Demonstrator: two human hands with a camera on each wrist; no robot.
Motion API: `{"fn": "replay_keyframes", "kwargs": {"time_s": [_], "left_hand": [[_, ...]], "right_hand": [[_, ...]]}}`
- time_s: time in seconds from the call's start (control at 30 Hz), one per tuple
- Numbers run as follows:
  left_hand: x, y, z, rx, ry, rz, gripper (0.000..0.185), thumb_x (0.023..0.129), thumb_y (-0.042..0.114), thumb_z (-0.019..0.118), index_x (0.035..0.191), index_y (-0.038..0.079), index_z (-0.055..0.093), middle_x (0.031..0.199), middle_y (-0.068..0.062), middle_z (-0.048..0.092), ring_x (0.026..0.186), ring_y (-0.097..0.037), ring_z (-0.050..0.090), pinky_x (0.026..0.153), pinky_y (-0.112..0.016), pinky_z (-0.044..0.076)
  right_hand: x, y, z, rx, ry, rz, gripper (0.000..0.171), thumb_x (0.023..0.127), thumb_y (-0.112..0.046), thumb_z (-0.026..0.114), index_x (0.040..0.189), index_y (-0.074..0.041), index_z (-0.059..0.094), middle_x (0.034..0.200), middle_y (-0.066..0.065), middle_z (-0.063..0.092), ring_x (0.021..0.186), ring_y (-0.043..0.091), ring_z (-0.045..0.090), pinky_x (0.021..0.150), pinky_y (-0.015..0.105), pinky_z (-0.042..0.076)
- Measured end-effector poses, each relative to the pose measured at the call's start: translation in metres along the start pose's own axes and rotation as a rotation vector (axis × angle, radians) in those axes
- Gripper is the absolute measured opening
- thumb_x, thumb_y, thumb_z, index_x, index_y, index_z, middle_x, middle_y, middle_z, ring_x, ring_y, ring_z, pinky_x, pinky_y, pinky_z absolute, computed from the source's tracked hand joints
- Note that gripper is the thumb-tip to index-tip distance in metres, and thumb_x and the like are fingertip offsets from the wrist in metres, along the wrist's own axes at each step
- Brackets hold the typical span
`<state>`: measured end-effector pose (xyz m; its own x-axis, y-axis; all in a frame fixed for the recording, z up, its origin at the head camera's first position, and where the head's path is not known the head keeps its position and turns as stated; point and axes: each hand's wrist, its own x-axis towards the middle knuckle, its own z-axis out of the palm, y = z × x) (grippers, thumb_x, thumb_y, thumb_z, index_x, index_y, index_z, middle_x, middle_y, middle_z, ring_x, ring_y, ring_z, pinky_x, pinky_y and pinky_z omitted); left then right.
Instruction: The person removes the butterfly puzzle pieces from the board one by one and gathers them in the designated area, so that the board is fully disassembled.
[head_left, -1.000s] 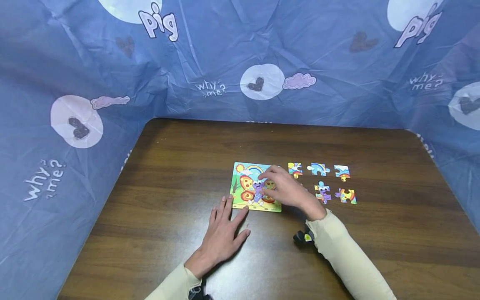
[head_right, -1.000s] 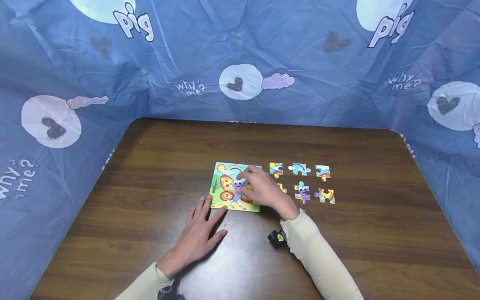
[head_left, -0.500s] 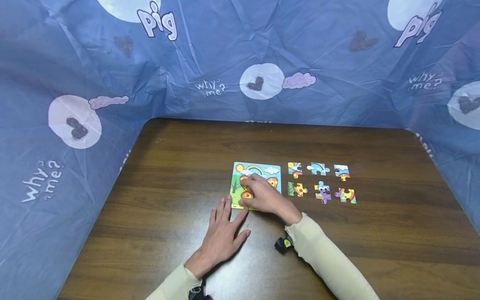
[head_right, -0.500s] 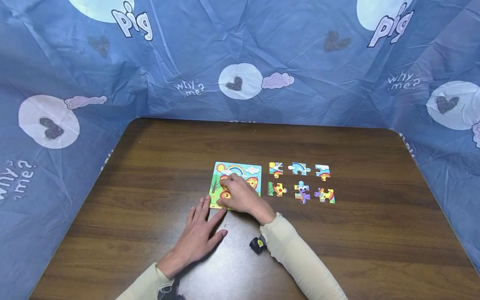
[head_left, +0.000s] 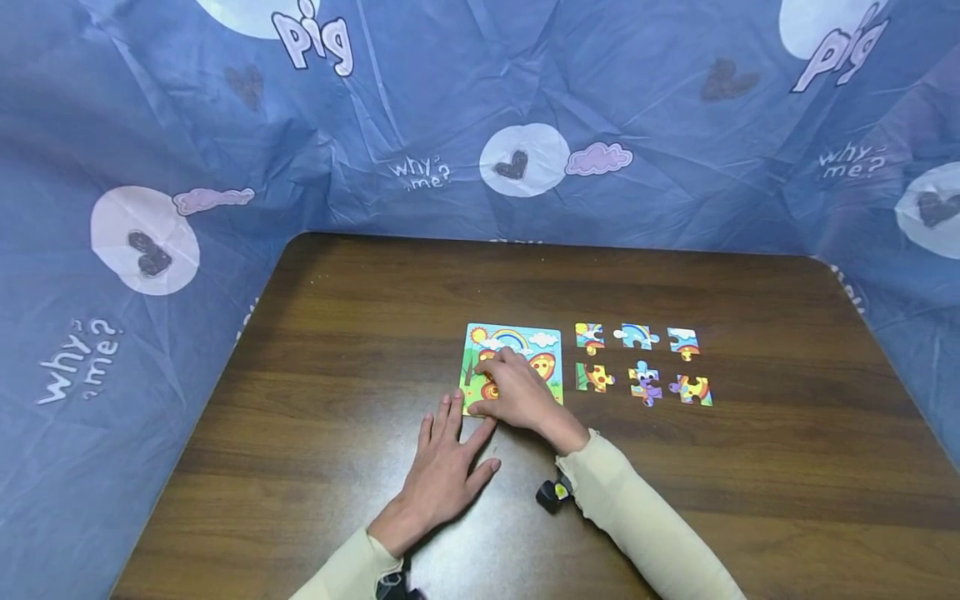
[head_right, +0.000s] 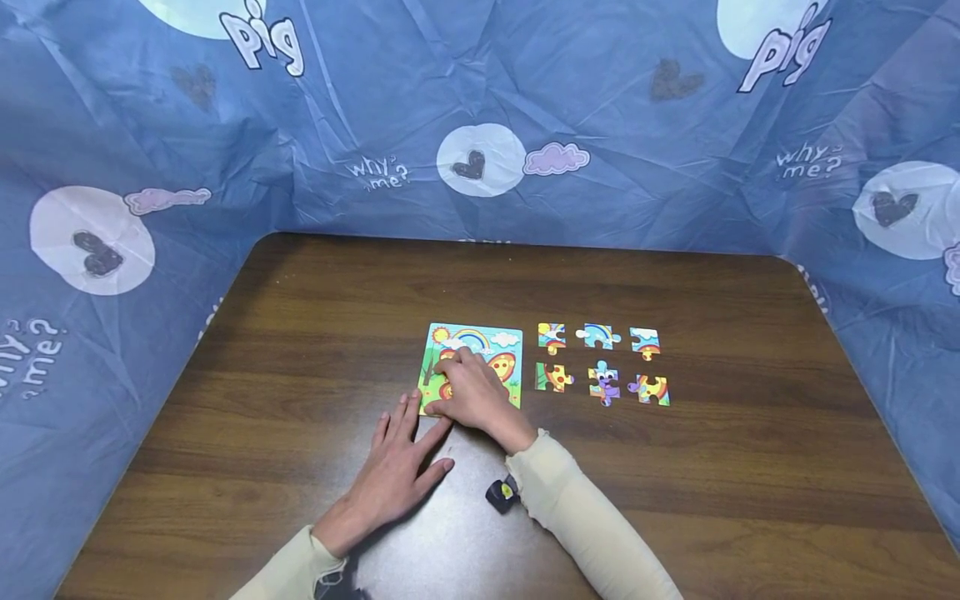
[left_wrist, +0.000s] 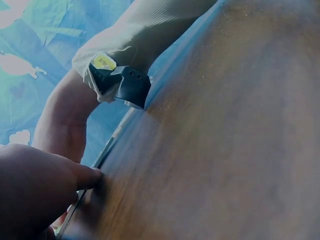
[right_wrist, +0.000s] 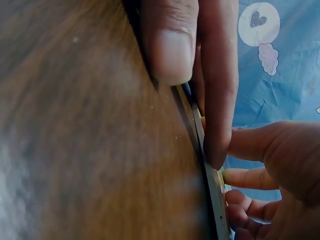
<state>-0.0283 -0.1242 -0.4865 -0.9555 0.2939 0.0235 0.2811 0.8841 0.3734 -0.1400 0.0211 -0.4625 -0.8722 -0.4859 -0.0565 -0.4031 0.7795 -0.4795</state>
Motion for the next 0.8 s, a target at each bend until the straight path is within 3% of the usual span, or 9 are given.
{"fn": "replay_keyframes", "kwargs": {"time_s": [0.17, 0.4, 0.8], "left_hand": [[0.0012, 0.0006, -0.0011, 0.008, -0.03, -0.01, 0.057, 0.098, 0.046, 0.057, 0.149, 0.023, 0.049, 0.164, -0.029, 0.021, 0.153, -0.047, 0.021, 0.119, -0.066, 0.024], [0.0012, -0.0003, -0.0002, 0.025, -0.029, -0.007, 0.058, 0.098, 0.047, 0.057, 0.15, 0.024, 0.047, 0.163, -0.029, 0.022, 0.152, -0.047, 0.023, 0.119, -0.066, 0.025], [0.0008, -0.0001, -0.0013, 0.03, -0.009, -0.003, 0.058, 0.097, 0.046, 0.057, 0.15, 0.024, 0.047, 0.163, -0.03, 0.024, 0.151, -0.048, 0.025, 0.118, -0.067, 0.026]], "right_hand": [[-0.0019, -0.002, -0.0008, 0.021, 0.016, 0.05, 0.067, 0.072, -0.036, 0.089, 0.127, -0.006, 0.065, 0.113, 0.012, 0.058, 0.097, 0.023, 0.056, 0.086, 0.039, 0.051], [-0.0015, -0.0036, 0.0021, 0.04, 0.012, 0.087, 0.065, 0.073, -0.035, 0.089, 0.126, -0.006, 0.066, 0.112, 0.011, 0.058, 0.098, 0.022, 0.057, 0.084, 0.039, 0.054], [-0.0026, -0.0036, 0.004, 0.066, 0.085, 0.005, 0.057, 0.072, -0.029, 0.09, 0.115, -0.003, 0.063, 0.103, 0.011, 0.06, 0.094, 0.025, 0.057, 0.081, 0.039, 0.052]]}}
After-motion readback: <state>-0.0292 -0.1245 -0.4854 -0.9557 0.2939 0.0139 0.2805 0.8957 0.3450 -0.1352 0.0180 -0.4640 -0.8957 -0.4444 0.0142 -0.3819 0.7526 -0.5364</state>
